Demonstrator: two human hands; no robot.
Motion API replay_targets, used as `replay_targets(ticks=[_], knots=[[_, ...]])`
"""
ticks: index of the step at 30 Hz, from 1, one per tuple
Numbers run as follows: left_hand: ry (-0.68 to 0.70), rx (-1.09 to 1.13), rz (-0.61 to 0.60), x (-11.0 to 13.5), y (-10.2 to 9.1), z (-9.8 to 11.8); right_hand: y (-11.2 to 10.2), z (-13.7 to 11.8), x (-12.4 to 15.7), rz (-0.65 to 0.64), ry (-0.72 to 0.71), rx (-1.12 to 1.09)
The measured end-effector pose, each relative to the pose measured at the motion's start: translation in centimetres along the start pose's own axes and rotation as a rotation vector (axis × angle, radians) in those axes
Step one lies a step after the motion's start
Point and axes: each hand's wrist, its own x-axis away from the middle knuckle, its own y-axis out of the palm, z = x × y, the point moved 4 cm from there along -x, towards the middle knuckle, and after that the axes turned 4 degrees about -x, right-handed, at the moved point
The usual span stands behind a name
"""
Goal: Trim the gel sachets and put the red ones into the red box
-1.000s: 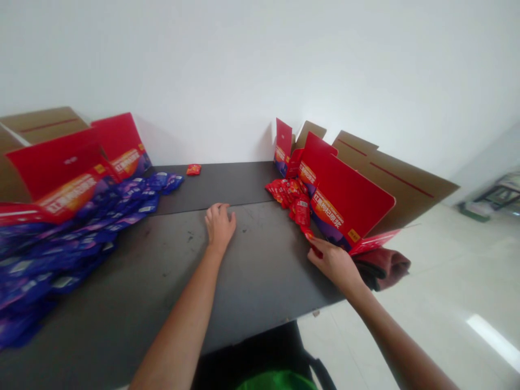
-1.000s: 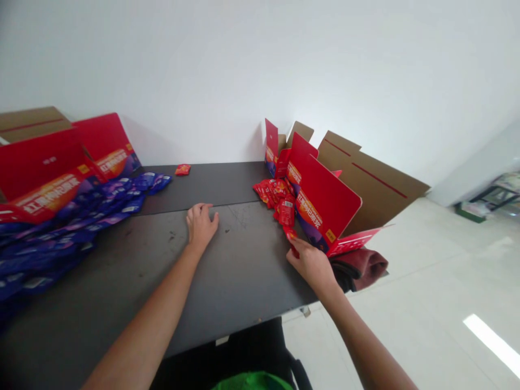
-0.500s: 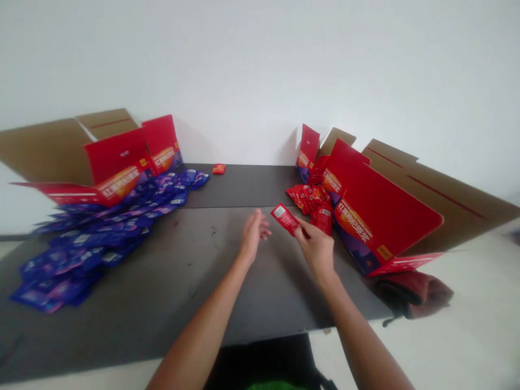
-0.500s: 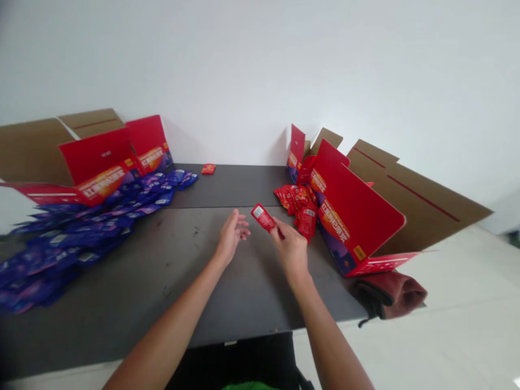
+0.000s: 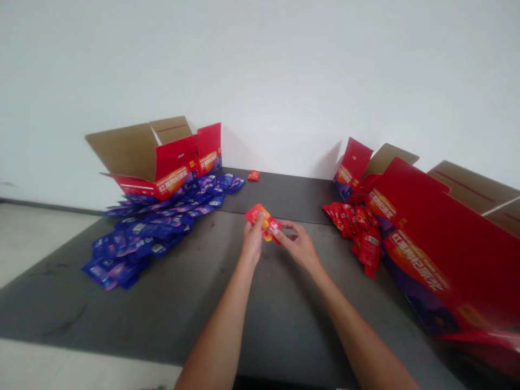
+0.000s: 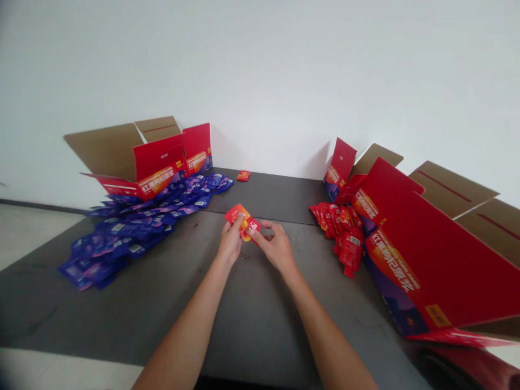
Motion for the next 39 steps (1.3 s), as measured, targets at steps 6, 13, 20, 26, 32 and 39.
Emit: replay_targets(ticks=[6,13,20,26,32,39], knots=[[-0.049,-0.059,-0.05,-0.7,-1.1,-1.0,2.8,2.4,-1.6,-0.293,0.211,-0.213],[0.051,-0.199,0.011,-1.9,-2.1,-1.3,1.2,4.8,-4.6,-0.156,0.287,-0.384],[0.112,-0.276,0.092,-1.5,-2.5,-0.7,3.4,5.7,-12.3,-0.023,0.241,-0.459],[0.089,-0.178,0.104,-1.9,-2.4,-0.9,5.3,5.4,-17.7,-0.067,0.124,-0.415],[-0.027,-0.021,0.081,-3.1,-2.3,-0.6,3.0,2.8,-16.8,-0.176,-0.362,0.166],[-0.244,0.22,-0.095,-3.2,-2.2,0.7,1.6,-1.6,-15.0,-0.762,-0.606,0.487]])
